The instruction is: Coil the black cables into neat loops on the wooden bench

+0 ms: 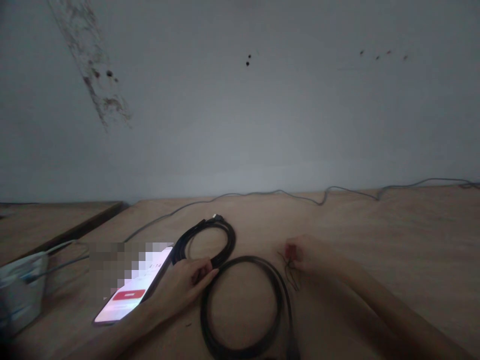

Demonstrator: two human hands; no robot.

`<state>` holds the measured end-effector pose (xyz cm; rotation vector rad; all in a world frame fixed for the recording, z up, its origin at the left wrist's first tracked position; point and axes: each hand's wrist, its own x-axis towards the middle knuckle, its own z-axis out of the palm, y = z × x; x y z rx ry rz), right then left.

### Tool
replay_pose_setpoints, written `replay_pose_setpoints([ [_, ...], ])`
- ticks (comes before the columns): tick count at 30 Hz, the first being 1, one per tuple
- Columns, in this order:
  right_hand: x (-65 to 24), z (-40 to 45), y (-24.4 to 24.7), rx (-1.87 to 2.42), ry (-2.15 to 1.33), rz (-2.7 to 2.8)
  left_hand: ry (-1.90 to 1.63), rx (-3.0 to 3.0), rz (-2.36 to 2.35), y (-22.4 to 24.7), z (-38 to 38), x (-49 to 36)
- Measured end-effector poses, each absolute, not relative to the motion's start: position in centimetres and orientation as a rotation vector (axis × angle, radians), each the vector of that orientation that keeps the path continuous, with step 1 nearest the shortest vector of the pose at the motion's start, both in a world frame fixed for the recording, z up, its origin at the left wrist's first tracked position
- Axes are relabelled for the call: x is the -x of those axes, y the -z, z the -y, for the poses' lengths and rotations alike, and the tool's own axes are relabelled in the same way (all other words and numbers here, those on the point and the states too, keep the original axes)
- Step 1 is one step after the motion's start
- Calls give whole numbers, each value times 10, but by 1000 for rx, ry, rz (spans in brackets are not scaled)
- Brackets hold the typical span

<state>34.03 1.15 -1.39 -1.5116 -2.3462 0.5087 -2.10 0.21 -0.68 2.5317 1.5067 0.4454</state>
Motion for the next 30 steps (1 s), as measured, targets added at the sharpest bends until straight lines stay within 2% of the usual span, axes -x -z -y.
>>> replay_pose_setpoints([
  [19, -351, -14, 11, 1456, -712, 2166, -405, -2520, -1499, 9, -2, 22],
  [30, -343, -18, 21, 1541, -586, 2197, -404, -2523, -1491, 8, -1, 20],
])
